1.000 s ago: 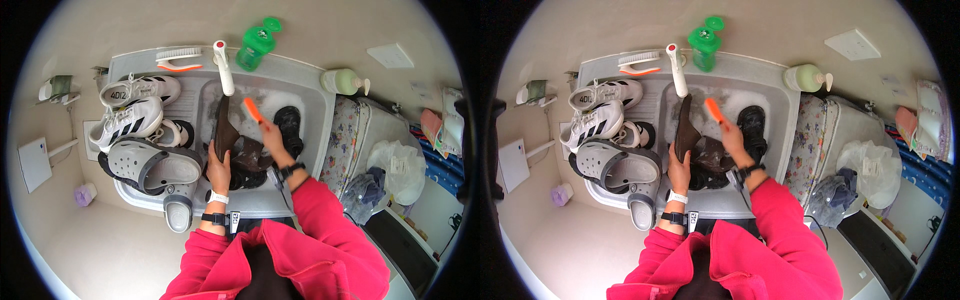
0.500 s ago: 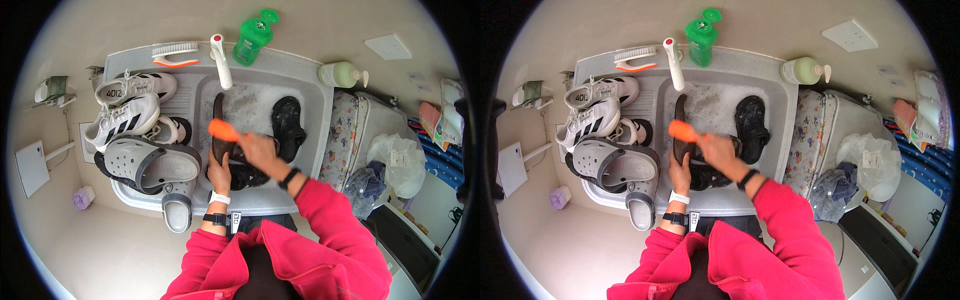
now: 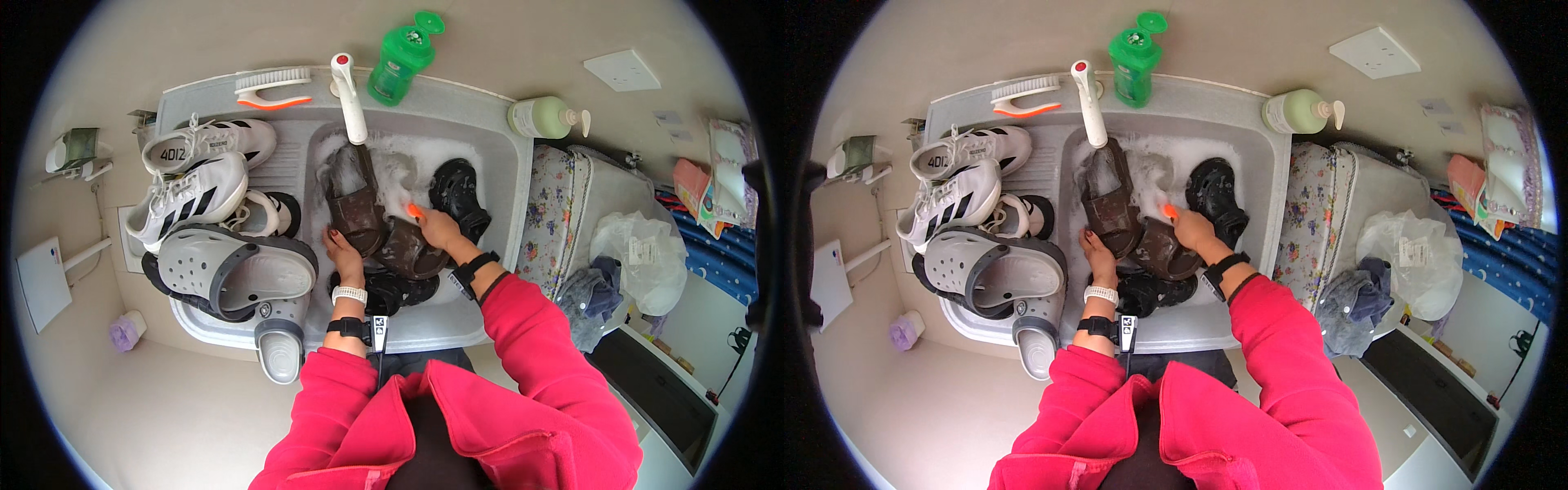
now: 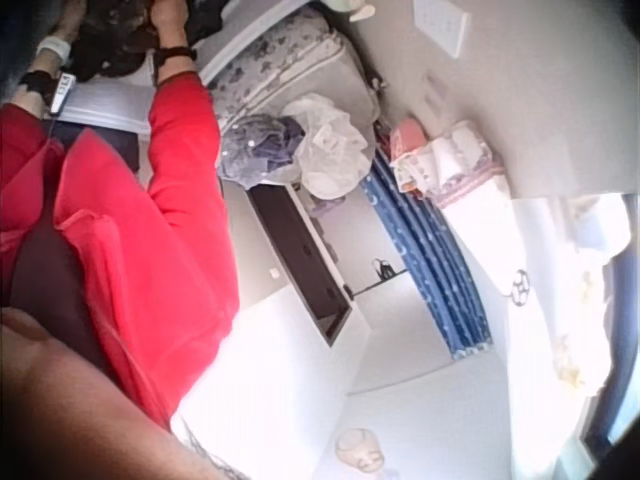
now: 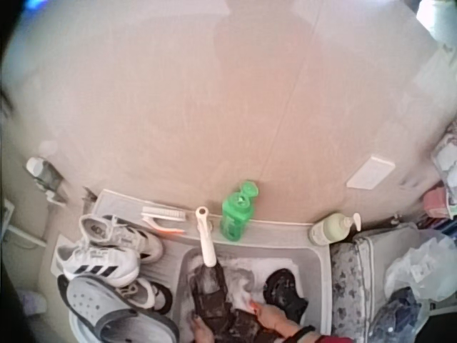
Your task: The person scrubs several pairs of shoes and sandals in a sink filled with soapy water using an orange brush. They scrub the soles and uppers of each item, rinse them under running water, and place them on the sink's draining board. The person handles crocs, sneakers, and sandals one at a time.
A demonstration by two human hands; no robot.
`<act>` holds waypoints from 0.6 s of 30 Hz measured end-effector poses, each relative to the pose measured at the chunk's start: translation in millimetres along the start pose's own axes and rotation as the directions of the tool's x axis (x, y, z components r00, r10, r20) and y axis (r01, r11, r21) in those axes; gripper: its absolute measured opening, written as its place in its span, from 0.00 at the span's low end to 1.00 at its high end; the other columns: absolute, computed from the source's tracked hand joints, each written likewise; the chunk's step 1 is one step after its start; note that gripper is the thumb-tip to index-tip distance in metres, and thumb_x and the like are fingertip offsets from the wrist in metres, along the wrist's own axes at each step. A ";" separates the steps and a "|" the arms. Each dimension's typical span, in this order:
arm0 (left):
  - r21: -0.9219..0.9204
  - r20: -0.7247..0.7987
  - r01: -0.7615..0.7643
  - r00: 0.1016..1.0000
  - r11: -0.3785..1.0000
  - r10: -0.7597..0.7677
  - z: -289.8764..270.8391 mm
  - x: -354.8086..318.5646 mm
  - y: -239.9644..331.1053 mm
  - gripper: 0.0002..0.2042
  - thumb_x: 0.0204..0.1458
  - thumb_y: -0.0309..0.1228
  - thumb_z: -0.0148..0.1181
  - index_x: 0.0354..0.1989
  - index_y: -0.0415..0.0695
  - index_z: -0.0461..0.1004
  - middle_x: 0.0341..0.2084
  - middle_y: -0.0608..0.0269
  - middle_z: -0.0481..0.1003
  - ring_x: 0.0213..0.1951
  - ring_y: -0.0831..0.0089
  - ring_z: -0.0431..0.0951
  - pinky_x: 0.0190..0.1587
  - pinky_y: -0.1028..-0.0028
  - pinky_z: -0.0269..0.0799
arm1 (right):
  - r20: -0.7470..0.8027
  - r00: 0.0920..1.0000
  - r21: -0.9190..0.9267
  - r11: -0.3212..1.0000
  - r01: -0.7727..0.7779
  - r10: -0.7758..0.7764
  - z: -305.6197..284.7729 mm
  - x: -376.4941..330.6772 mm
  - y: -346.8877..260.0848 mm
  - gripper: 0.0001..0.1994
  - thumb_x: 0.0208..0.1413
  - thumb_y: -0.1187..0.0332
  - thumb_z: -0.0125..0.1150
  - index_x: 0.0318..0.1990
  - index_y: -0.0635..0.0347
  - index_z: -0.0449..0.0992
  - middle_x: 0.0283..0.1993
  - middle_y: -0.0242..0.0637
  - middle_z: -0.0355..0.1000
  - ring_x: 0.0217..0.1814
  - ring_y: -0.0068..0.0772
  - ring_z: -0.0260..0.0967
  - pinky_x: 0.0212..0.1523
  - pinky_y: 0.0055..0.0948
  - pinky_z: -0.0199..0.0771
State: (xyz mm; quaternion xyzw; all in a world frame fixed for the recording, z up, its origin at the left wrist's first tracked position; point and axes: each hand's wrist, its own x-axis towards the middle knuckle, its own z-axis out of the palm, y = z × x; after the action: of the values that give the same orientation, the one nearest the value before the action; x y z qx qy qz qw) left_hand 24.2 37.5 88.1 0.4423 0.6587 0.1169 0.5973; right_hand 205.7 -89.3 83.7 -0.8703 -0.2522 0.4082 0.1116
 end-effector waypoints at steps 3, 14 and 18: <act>0.787 -0.011 -0.228 0.924 0.573 0.383 1.5 -5.4 15.1 0.25 0.67 0.42 0.44 0.71 0.52 0.55 0.65 0.37 0.56 0.64 0.42 0.60 0.65 0.51 0.55 | -0.171 0.982 0.253 0.967 -0.039 0.084 5.2 18.3 -2.9 0.22 0.63 0.67 0.50 0.66 0.52 0.67 0.47 0.55 0.76 0.47 0.59 0.73 0.48 0.45 0.73; 0.588 0.175 -0.438 0.890 0.680 0.422 33.4 20.2 38.0 0.32 0.54 0.42 0.66 0.66 0.56 0.57 0.66 0.29 0.44 0.63 0.28 0.56 0.65 0.48 0.57 | -0.292 0.945 0.513 0.858 0.022 0.150 -14.9 -29.7 -130.5 0.21 0.66 0.70 0.45 0.65 0.60 0.65 0.40 0.61 0.73 0.39 0.52 0.73 0.41 0.40 0.71; 0.611 0.185 -0.429 0.894 0.665 0.407 34.8 28.1 28.4 0.33 0.53 0.42 0.67 0.65 0.56 0.58 0.66 0.28 0.44 0.61 0.26 0.57 0.63 0.48 0.59 | -0.351 0.928 0.532 0.842 0.091 0.122 -15.7 15.6 -131.1 0.22 0.65 0.70 0.43 0.66 0.51 0.65 0.38 0.62 0.74 0.41 0.62 0.73 0.40 0.47 0.71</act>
State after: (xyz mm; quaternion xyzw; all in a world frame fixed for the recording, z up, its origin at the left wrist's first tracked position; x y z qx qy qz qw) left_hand 70.6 61.3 79.2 0.7590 0.5293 0.0130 0.3789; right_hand 180.5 30.3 136.1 -0.8667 -0.0944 0.2913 0.3937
